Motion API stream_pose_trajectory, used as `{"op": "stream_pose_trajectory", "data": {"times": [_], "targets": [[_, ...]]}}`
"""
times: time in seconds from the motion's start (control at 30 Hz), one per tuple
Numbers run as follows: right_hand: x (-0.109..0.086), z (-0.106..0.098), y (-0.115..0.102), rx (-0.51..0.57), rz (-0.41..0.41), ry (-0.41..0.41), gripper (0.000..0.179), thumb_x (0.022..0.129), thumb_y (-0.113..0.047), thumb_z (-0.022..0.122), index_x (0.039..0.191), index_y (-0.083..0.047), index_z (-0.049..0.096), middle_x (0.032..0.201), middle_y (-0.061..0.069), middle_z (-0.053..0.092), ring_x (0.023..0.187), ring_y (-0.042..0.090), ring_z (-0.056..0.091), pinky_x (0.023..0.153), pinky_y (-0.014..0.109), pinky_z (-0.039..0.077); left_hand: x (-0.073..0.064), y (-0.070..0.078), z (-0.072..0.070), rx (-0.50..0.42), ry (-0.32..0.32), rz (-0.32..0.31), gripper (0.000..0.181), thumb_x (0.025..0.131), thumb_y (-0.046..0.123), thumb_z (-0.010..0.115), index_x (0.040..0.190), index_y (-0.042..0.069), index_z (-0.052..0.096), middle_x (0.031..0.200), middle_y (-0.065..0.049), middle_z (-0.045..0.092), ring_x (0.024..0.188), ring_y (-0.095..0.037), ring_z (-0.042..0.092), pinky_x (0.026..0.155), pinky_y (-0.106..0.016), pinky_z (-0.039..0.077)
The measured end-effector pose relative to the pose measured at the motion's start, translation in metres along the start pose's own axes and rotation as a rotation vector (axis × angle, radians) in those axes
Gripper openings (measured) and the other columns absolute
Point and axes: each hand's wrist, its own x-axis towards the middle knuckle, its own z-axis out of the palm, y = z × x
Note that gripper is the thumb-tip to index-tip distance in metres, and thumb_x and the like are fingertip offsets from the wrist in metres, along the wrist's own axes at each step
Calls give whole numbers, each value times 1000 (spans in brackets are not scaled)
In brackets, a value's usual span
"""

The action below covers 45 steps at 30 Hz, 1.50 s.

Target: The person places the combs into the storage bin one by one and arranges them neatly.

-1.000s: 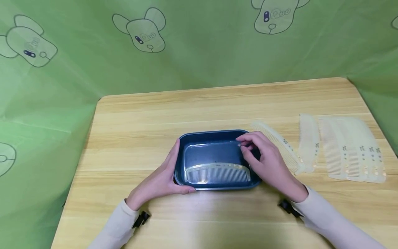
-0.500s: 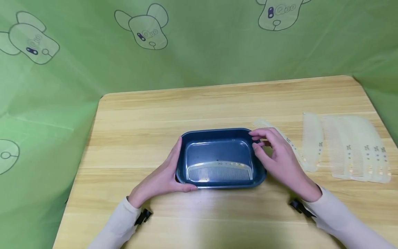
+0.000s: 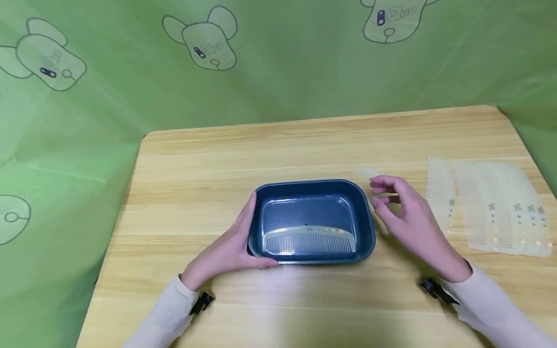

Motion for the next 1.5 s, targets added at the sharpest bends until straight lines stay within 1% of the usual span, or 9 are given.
{"op": "stream_pose_trajectory", "data": {"times": [0.13,0.33,0.4,0.5,0.57,0.67,0.77,0.97,1.5], "targets": [[-2,-9,5,-63,94,-44,40,105,-2,70,144,0,60,132,19,71,109,8,63,93,7,42,0,0,0,5,-3,7,152,81,45,100,174,22,-18,181,5,-12,166,-20,2,128,-53,23],[-4,-18,14,-100,187,-115,51,105,-8,73,149,6,51,139,29,63,118,44,64,92,4,38,-1,-3,2,13,0,4,152,80,46,100,174,22,-18,181,5,-12,166,-20,2,128,-52,23],[-4,-21,17,-116,217,-137,55,105,-9,74,151,8,48,142,31,59,122,48,61,98,16,47,0,-4,3,14,0,8,152,80,47,99,174,21,-18,181,4,-12,166,-20,2,128,-52,23],[-4,-24,22,-141,240,-161,61,104,-7,75,152,13,44,145,36,52,127,52,55,106,47,51,1,-4,3,16,2,12,152,80,48,99,174,22,-18,182,3,-12,166,-19,3,128,-52,24],[-5,-25,26,-163,238,-170,65,102,-6,76,153,17,41,146,40,48,129,55,50,103,67,45,2,-4,3,15,3,13,153,80,49,99,173,24,-19,182,3,-12,166,-18,4,128,-51,23],[-5,-28,33,-202,237,-183,70,101,-6,77,154,19,38,147,44,43,133,59,41,107,76,36,3,-3,3,14,4,15,153,80,47,100,173,24,-19,182,4,-12,166,-18,4,128,-50,24],[-5,-31,38,-229,246,-199,74,100,-8,77,155,21,35,149,46,39,137,62,35,112,78,29,4,-3,3,12,1,16,153,80,47,100,174,23,-19,181,6,-12,166,-18,4,128,-50,24],[-3,-35,46,-243,241,-226,78,100,-6,77,155,24,30,147,48,37,135,62,35,110,78,30,5,-3,2,11,4,17,153,79,47,100,174,20,-18,181,6,-13,166,-19,3,128,-52,24],[-5,-32,48,-272,276,-268,75,96,-1,79,153,22,35,136,43,42,114,52,43,88,68,41,0,-2,1,4,3,-8,152,80,49,99,173,28,-19,181,6,-12,166,-20,5,127,-53,25]]}}
